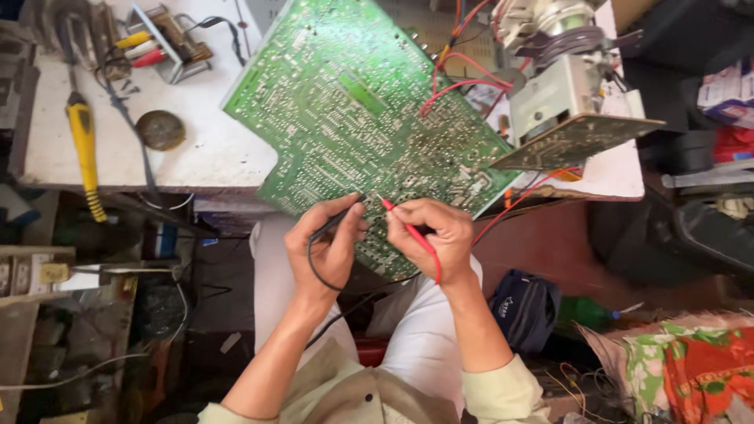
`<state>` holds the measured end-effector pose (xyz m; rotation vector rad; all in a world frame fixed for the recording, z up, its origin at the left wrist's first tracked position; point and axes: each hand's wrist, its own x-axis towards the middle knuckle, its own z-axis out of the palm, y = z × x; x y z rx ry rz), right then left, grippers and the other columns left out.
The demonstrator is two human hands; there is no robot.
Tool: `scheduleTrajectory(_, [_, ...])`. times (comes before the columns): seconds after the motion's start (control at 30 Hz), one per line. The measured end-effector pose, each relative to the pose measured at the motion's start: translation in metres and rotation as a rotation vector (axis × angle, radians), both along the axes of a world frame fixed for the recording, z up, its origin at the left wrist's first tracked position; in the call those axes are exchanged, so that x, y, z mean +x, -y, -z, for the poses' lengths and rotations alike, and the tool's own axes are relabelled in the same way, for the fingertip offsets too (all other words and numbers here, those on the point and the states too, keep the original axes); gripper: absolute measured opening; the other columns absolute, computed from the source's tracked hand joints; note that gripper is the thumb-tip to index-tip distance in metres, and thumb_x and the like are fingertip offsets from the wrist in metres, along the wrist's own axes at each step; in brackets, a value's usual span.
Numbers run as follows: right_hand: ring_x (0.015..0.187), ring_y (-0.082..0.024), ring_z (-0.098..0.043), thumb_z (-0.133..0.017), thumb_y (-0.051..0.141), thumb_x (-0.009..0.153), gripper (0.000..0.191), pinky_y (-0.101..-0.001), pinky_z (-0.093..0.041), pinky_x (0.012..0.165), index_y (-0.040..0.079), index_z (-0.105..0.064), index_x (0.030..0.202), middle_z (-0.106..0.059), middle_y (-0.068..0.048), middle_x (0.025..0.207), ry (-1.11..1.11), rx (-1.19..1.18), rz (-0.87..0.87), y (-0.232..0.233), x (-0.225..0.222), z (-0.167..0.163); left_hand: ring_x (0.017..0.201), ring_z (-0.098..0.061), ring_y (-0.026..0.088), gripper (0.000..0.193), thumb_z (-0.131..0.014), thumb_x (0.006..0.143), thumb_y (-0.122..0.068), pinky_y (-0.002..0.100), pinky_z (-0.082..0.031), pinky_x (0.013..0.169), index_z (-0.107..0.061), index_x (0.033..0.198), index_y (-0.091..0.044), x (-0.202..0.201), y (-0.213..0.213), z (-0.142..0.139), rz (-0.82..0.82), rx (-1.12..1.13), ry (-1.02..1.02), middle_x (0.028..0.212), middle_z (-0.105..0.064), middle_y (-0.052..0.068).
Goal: The person holds a magnifying glass to inspect a green circuit board resting on their lap, then uses a multimeter with red and black probes to test various points on the board. The person moves the probes across different solder points and components while seated.
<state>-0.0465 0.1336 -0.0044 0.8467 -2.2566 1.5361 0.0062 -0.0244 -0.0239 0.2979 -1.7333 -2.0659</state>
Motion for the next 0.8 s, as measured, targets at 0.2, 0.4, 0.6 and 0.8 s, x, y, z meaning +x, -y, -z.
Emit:
scheduleTrajectory(0.2, [0.076,-0.008,-0.071,-0.073,-0.005,0.091,0.009,-0.0233,-0.059,0.066,0.001,-0.066,0.091,-0.077,-0.009,0.093,0.334,-0.293,0.005,-0.007,0.005,-0.006,0.077,-0.074,0.01,0.017,-0.072,0.096,-0.002,0.023,-0.062,0.066,-0.073,0.111,0.005,0.002,0.001,0.001,0.027,0.036,0.002,0.09,-0.075,0.008])
scheduleTrajectory(0.4, [0.077,-0.009,-0.07,-0.075,-0.007,0.089,0.009,-0.0239,-0.058,0.065,-0.001,-0.069,0.09,-0.075,-0.011,0.093,0.26,-0.16,0.013,-0.006,-0.001,-0.011,0.078,-0.073,0.01,0.016,-0.072,0.096,0.0,0.023,-0.06,0.066,-0.073,0.11,0.005,0.002,0.002,-0.001,0.041,-0.01,-0.034,0.092,-0.075,0.008])
scheduleTrajectory(0.6, [0.078,-0.009,-0.072,-0.077,-0.006,0.087,0.01,-0.0243,-0.059,0.068,-0.001,-0.068,0.088,-0.076,-0.01,0.091,0.145,-0.068,0.034,0.0,0.0,-0.015,0.077,-0.073,0.01,0.014,-0.072,0.095,0.002,0.023,-0.06,0.064,-0.074,0.109,0.005,0.002,0.002,-0.009,0.016,-0.057,-0.061,0.094,-0.074,0.009])
scheduleTrajectory(0.8, [0.077,-0.01,-0.073,-0.077,-0.006,0.086,0.01,-0.0244,-0.058,0.068,-0.001,-0.069,0.088,-0.077,-0.01,0.09,0.092,-0.016,0.025,0.002,-0.001,-0.019,0.076,-0.073,0.01,0.014,-0.073,0.094,0.001,0.022,-0.06,0.064,-0.074,0.108,0.005,0.002,0.002,-0.012,0.013,-0.076,-0.037,0.093,-0.075,0.009])
